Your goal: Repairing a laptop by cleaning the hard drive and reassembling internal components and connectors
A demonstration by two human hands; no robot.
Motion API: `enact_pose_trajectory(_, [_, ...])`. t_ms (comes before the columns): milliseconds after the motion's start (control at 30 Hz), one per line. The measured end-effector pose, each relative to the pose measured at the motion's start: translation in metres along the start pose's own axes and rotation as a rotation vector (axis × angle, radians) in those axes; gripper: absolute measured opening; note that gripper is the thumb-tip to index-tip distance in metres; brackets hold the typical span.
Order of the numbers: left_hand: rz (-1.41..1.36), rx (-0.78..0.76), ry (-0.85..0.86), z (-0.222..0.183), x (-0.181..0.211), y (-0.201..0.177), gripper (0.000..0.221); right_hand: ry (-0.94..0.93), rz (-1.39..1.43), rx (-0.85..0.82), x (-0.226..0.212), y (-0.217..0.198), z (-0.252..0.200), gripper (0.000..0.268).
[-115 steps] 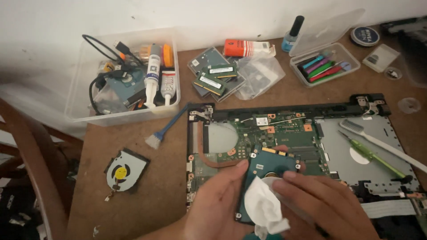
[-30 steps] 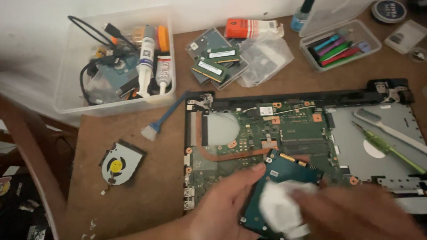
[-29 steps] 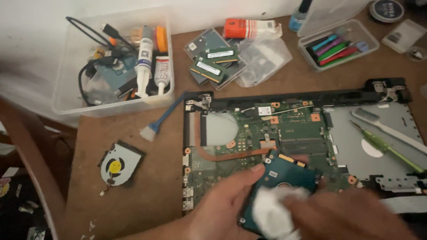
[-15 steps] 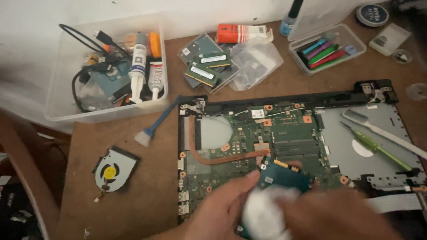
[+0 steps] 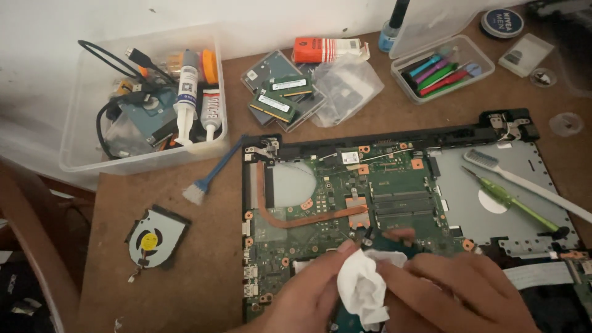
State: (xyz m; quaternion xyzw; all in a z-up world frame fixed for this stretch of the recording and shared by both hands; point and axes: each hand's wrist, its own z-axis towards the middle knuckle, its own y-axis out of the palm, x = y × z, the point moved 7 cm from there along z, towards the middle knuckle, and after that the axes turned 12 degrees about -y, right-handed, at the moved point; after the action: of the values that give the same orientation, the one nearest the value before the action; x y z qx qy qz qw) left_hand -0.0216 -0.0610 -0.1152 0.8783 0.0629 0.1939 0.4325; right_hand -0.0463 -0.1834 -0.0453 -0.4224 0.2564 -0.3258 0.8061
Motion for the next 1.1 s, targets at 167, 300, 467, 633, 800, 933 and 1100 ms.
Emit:
enact_pose_trajectory(167, [-0.083, -0.001, -0.052, 0.001, -0.01, -0.003, 0.059, -0.279, -0.146, 0.053, -0.007, -0.019, 0.036, 0.017])
enact_pose_trajectory(300, [-0.124, 0.0, -0.089, 0.002, -0.015, -0.005, 0.058, 0.504, 0.903, 0.248, 0.029, 0.014, -0.016, 0.01])
enact_pose_trajectory(467, [-0.217, 0.002, -0.153, 0.001, -0.022, -0.007, 0.057, 0.668, 0.861, 0.436, 0.033, 0.017, -0.034, 0.018])
enact_pose_trajectory(633, [-0.289, 0.006, -0.205, 0.0, -0.026, -0.008, 0.056, -0.053, 0.025, -0.065, 0.018, -0.005, -0.008, 0.024])
enact_pose_trajectory(800, [-0.355, 0.008, -0.255, -0.006, -0.023, -0.009, 0.055, 0.064, 0.004, 0.068, 0.056, -0.005, -0.008, 0.012])
enact_pose_trajectory(933, [-0.132, -0.265, -0.074, -0.013, 0.012, 0.004, 0.073, 0.481, 0.173, 0.176, 0.121, -0.008, -0.033, 0.032])
enact_pose_trajectory(1100, [0.094, -0.188, 0.102, -0.016, 0.032, 0.0, 0.08, 0.853, 0.655, 0.399, 0.154, 0.005, -0.05, 0.064])
